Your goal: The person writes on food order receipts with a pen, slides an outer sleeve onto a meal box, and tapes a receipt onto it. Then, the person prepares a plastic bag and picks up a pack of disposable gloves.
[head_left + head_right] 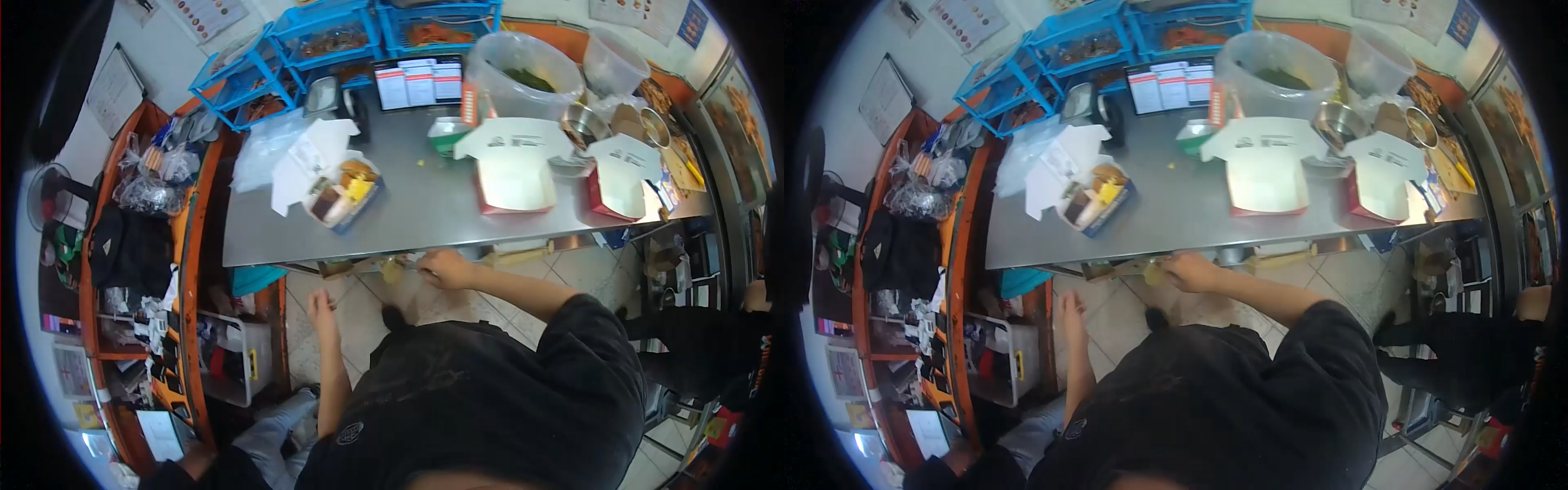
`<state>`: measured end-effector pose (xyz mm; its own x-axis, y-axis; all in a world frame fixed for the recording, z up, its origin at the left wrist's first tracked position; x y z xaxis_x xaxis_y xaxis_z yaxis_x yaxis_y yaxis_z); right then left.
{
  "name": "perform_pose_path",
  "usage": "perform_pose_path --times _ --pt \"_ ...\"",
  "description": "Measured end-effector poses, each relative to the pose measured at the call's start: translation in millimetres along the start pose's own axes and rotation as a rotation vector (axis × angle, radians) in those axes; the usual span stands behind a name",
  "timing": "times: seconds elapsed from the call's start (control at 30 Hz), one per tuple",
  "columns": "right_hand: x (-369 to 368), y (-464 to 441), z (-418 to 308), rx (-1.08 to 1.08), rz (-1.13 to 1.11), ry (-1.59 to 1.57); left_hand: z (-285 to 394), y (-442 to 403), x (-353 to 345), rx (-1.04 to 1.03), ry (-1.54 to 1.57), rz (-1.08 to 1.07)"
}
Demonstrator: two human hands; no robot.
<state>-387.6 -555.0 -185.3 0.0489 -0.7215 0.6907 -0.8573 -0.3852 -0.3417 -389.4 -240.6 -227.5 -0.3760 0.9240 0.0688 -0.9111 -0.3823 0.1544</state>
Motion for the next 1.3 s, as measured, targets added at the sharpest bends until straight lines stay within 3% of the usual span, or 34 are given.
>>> perform_pose_path --times 0.07,0.17,0.27,0.37,0.5,0.67,0.77,0.8,0.83,0.9,0.93,1.03,1.13,1.2,1.3 --pt "-6 -16 10 -0.048 0.12 -0.039 19 -49 -21 -0.058 -0.128 -0.02" --pt "7 -29 27 -0.467 0.436 -0.054 -3 -133 -41 -0.169 -0.284 -0.121" --pt "24 -28 29 -0.67 0.661 0.029 46 -144 -82 -0.094 -0.218 -0.267" --pt "11 -18 45 -0.796 0.691 0.006 38 -167 -107 0.008 -0.159 -0.51" --pt "-1 -29 53 -0.821 0.675 0.023 27 -189 -122 0.054 -0.187 -0.622" --pt "7 -80 68 -0.774 0.751 -0.093 65 -190 -148 0.071 -0.206 -0.693" --pt "14 -107 73 -0.71 0.733 -0.144 25 -223 -171 -0.091 -0.088 -0.783" --pt "10 -107 82 -0.68 0.751 -0.051 32 -222 -173 -0.05 -0.17 -0.796" --pt "14 -110 83 -0.726 0.712 -0.163 39 -219 -179 -0.001 -0.25 -0.792" --pt "22 -105 83 -0.751 0.677 -0.137 59 -214 -196 -0.045 -0.191 -0.822" --pt "20 -97 88 -0.76 0.634 -0.141 21 -238 -202 -0.149 -0.207 -0.824" --pt "22 -85 78 -0.804 0.658 -0.161 38 -222 -206 0.184 -0.135 -0.953" --pt "47 -81 72 -0.835 0.831 -0.023 82 -226 -193 0.045 -0.33 -0.86" --pt "64 -94 73 -0.804 0.9 0.056 81 -247 -185 0.071 -0.328 -0.85" --pt "87 -165 49 -0.593 0.821 0.233 67 -270 -169 0.002 -0.282 -0.739"
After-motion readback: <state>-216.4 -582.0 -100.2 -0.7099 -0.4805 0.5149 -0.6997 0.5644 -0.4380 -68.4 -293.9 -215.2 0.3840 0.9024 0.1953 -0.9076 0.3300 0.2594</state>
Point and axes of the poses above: each hand's wrist, its own y-axis away from the middle knuckle, its own x-axis out of the back of the hand, z = x × y, the point moved 7 cm from there along -y, towards the middle knuckle, and after that the axes turned 4 degrees about z, right-handed, at the moved point
